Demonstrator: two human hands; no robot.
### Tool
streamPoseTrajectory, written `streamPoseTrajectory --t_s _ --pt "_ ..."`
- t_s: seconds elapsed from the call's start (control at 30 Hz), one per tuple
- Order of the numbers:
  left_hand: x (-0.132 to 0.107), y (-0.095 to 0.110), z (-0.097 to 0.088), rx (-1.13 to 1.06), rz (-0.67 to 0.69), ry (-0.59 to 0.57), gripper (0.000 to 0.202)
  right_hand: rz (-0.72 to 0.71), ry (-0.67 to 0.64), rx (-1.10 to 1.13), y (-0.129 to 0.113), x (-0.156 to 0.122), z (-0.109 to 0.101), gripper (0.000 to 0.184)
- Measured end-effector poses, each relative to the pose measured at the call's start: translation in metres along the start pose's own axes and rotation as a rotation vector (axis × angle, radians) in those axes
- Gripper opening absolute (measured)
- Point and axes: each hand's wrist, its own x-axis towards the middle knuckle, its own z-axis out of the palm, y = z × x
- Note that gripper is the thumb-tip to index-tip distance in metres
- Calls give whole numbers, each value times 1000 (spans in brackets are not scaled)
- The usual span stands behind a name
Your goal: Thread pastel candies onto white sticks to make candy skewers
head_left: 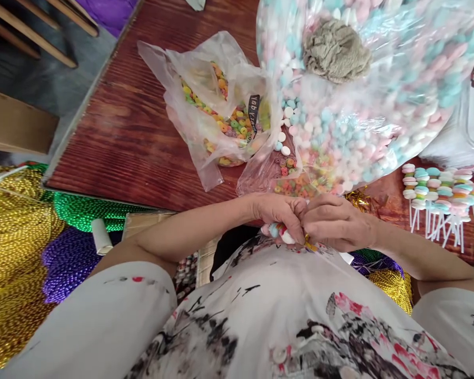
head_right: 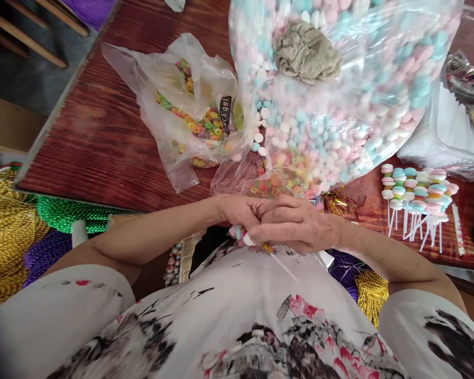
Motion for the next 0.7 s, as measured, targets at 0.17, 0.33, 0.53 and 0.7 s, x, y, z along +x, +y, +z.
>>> streamPoseTrajectory --t_s 0.17,0.33,0.53,0.7 --pt "0 1 3 40 5 -9 26 65 -130 81 -1 13 -8 19" --pt "-1 -4 4 56 -6 -57 23 -36 -162 55 -2 13 -9 19" --pt "-2 -11 2 131 -14 -96 27 -142 -247 -230 -15 11 2 17" --pt "-13 -21 -13 297 134 372 28 -64 -272 -340 -17 11 9 18"
